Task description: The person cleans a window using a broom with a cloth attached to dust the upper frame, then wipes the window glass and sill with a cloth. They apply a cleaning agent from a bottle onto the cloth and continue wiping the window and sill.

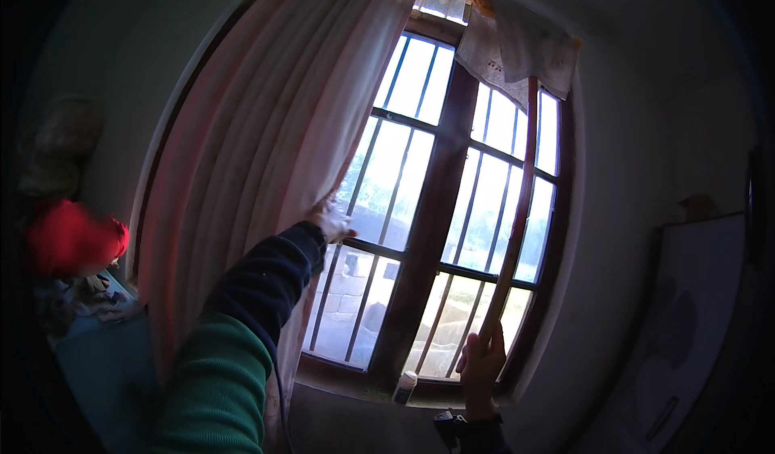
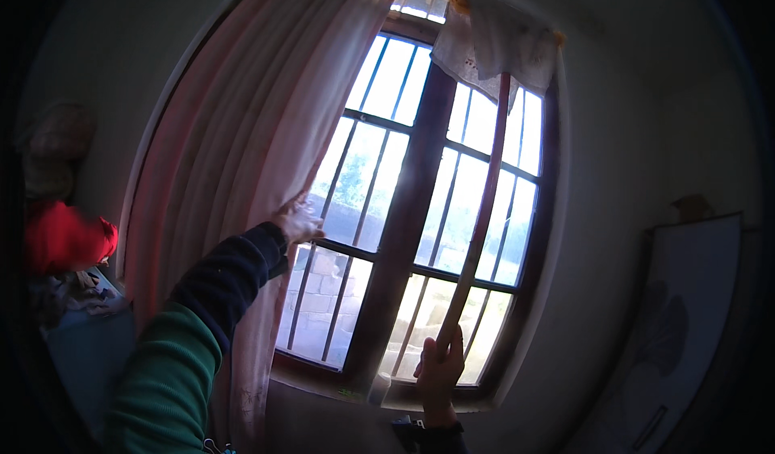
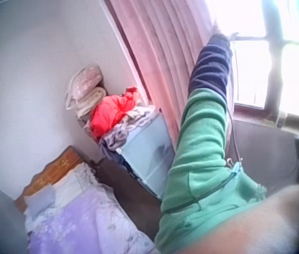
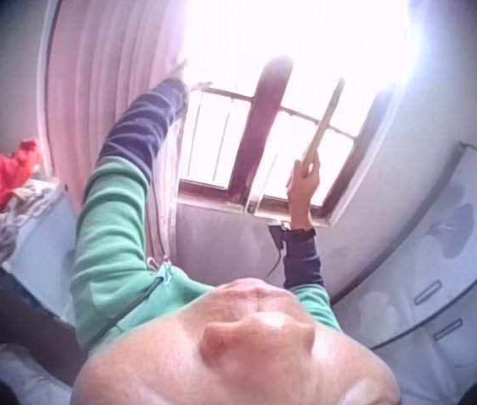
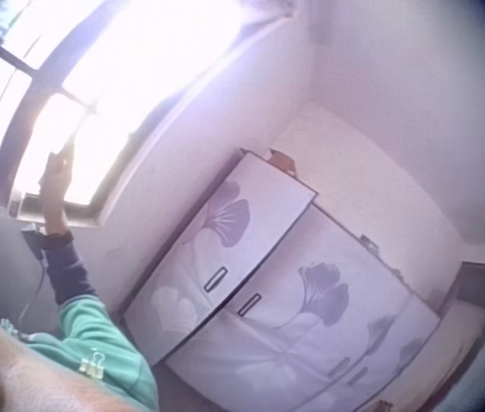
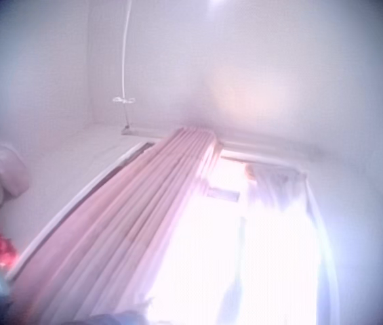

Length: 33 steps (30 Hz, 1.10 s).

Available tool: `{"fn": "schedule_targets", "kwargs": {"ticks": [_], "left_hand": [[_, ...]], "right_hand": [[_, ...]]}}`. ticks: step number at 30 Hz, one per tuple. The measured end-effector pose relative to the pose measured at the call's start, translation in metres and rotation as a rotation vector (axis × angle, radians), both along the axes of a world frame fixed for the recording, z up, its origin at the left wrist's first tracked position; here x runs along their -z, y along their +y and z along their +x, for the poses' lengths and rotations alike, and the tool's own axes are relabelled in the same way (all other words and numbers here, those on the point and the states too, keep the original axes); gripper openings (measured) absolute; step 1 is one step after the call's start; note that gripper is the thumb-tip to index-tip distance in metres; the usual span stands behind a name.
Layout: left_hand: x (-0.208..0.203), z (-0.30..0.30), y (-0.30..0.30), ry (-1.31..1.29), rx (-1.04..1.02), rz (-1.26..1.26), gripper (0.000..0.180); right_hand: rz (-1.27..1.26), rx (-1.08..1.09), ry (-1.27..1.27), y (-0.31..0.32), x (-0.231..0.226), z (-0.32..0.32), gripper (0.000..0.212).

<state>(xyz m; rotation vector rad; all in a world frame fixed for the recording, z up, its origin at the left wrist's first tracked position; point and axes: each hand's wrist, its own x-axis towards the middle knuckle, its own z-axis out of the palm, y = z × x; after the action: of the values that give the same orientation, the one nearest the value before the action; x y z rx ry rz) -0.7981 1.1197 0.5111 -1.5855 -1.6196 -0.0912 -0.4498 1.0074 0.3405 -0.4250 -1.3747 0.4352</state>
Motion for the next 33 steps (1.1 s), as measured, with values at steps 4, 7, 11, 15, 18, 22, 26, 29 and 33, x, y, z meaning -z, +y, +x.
{"fn": "schedule_targets", "kwargs": {"ticks": [4,7,11,15,18,22,26,29,33], "left_hand": [[0.023,-0.132,0.005,0.205,-0.478,0.365,0.07],[0.014,-0.222,-0.028,0.086,-0.413,0.439,0.066],[-0.002,-0.274,-0.105,0.158,-0.617,0.46,0.054],[-0.024,-0.266,-0.168,-0.155,-0.495,0.619,0.062],[-0.031,-0.265,-0.196,-0.282,-0.562,0.742,0.07],[-0.028,-0.273,-0.205,-0.293,-0.212,0.964,0.066],[-0.024,-0.273,-0.202,-0.31,-0.242,0.893,0.065],[-0.023,-0.273,-0.196,-0.331,-0.318,0.776,0.057],[-0.029,-0.291,-0.186,-0.558,-0.12,0.7,0.053]], "right_hand": [[0.063,0.03,0.005,0.005,-0.014,-0.003,0.045],[0.005,0.002,0.025,0.014,-0.042,-0.005,0.042],[0.079,0.204,-0.029,0.012,-0.082,-0.01,0.048],[0.088,0.154,-0.08,-0.002,-0.116,-0.02,0.045],[0.016,0.25,-0.094,-0.003,-0.134,-0.031,0.043],[0.193,0.316,-0.15,0.018,-0.154,-0.053,0.046],[0.407,0.484,-0.205,0.047,-0.178,-0.088,0.048],[0.317,0.508,-0.234,0.063,-0.188,-0.114,0.049],[0.362,0.841,-0.362,0.074,-0.188,-0.135,0.048]]}}
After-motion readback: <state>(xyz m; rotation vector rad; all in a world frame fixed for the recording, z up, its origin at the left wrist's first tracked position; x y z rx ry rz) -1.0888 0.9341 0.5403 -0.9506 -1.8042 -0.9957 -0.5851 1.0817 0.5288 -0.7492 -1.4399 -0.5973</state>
